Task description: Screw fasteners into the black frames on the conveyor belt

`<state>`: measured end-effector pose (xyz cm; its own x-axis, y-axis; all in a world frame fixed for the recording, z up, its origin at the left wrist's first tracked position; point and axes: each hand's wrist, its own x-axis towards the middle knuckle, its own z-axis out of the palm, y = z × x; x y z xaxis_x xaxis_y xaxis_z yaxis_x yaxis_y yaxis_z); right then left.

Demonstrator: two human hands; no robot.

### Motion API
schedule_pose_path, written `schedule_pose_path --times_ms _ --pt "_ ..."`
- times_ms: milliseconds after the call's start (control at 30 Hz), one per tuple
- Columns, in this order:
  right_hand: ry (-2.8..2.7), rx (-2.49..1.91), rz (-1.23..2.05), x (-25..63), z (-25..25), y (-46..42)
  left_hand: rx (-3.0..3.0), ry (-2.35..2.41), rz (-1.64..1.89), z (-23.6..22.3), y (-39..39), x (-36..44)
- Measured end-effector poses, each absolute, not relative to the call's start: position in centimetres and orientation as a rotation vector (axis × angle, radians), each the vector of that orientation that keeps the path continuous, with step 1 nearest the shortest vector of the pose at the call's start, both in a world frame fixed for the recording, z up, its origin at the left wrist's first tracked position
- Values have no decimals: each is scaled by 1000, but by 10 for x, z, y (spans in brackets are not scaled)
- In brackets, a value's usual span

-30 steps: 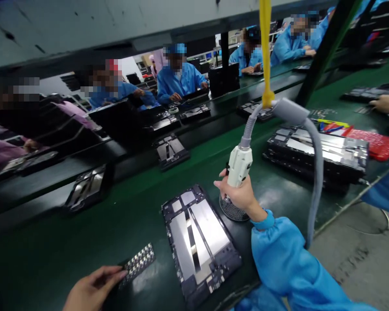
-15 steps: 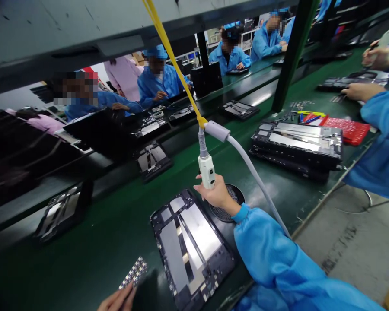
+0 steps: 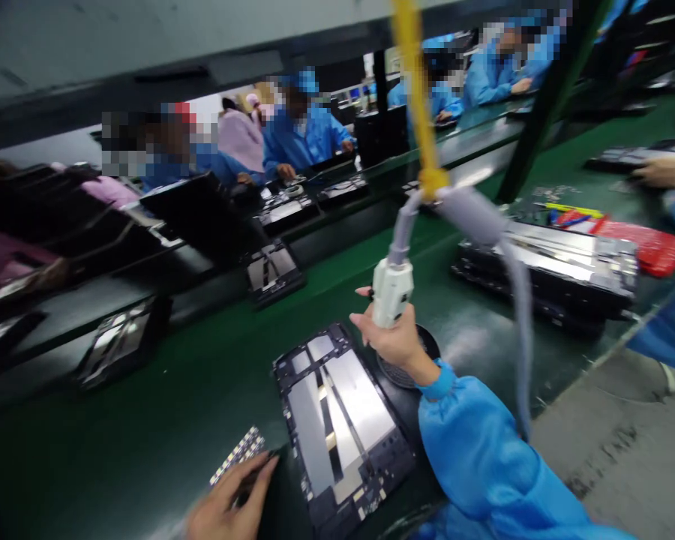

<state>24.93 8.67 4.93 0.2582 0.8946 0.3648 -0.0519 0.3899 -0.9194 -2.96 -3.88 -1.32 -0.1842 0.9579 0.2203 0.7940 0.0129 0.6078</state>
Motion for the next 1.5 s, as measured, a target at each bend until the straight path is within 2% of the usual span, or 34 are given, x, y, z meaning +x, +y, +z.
schedule_pose_path --times_ms 200,400,600,933,1133,1500 --pt "-1284 -847 1029 190 73 68 1876 1829 976 -1 -22 8" --pt "-1405 -894 1123 138 53 76 1681 1816 1087 2 -32 3" --pt "-1416 -929 1148 138 40 79 1502 1895 1205 -8 -39 -14" --pt "-1412 -842 1163 125 62 74 1567 1821 1269 -14 -41 -13" --pt "-1447 -827 1230 106 47 79 1513 1799 1325 -18 -43 -12" --pt "-1457 -832 1207 106 37 79 1759 1794 1390 -14 -43 -12"
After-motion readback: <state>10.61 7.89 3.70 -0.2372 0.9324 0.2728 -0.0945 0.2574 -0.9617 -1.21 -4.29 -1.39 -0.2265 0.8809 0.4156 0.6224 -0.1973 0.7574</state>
